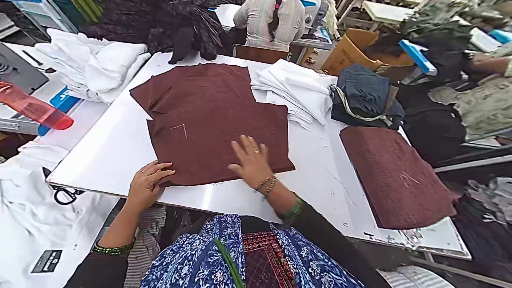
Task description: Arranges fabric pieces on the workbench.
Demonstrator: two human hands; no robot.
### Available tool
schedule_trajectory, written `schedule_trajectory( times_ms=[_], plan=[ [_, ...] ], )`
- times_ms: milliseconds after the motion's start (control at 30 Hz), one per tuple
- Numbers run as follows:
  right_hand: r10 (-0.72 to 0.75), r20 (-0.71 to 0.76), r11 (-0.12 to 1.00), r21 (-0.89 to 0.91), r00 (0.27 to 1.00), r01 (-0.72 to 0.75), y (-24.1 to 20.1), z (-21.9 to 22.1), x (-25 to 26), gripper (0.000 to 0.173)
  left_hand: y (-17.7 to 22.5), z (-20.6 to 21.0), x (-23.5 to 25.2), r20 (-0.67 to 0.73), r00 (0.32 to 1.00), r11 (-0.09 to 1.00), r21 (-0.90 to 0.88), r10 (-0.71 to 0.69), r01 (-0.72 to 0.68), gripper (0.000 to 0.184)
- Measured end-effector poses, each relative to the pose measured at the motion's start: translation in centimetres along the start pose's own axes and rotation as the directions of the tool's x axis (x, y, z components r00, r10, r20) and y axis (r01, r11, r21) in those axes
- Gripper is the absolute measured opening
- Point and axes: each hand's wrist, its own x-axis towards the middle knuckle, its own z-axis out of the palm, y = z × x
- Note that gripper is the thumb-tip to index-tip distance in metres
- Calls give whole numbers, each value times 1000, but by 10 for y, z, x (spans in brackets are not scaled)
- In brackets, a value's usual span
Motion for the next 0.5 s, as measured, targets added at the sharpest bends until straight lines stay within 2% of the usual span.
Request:
schedule_trajectory(
  times_ms=[67,100,200,267,333,367,433,500],
  plan=[
    [60,179,998,12,982,-63,-19,13,26,83,1,-1,-1,5,1000,1000,-5,-7,7,33],
    [102,212,995,-7,972,-102,-17,21,35,89,1,-2,0,4,1000,1000,-7,-7,7,33],
    [214,182,976,-82,960,-202,8,33,34,94,1,-3,1,11,1000,1000,0,3,-3,34],
    [238,42,969,-86,970,-233,35,37,10,93,2,3,4,29,999,999,-19,26,-26,33],
    [164,-207,973,-124,964,-193,59,50,-11,93,3,4,4,8,998,997,-50,55,-54,28],
    [125,-273,980,-116,954,-161,68,54,-16,92,3,1,2,-5,999,996,-66,54,-54,27],
    [74,-330,985,-125,941,-121,83,58,-21,94,9,-2,2,-41,998,993,-107,44,-48,23],
    [77,-319,985,-121,945,-121,94,58,-19,96,14,-4,5,-29,999,991,-126,27,-31,22]
  ],
)
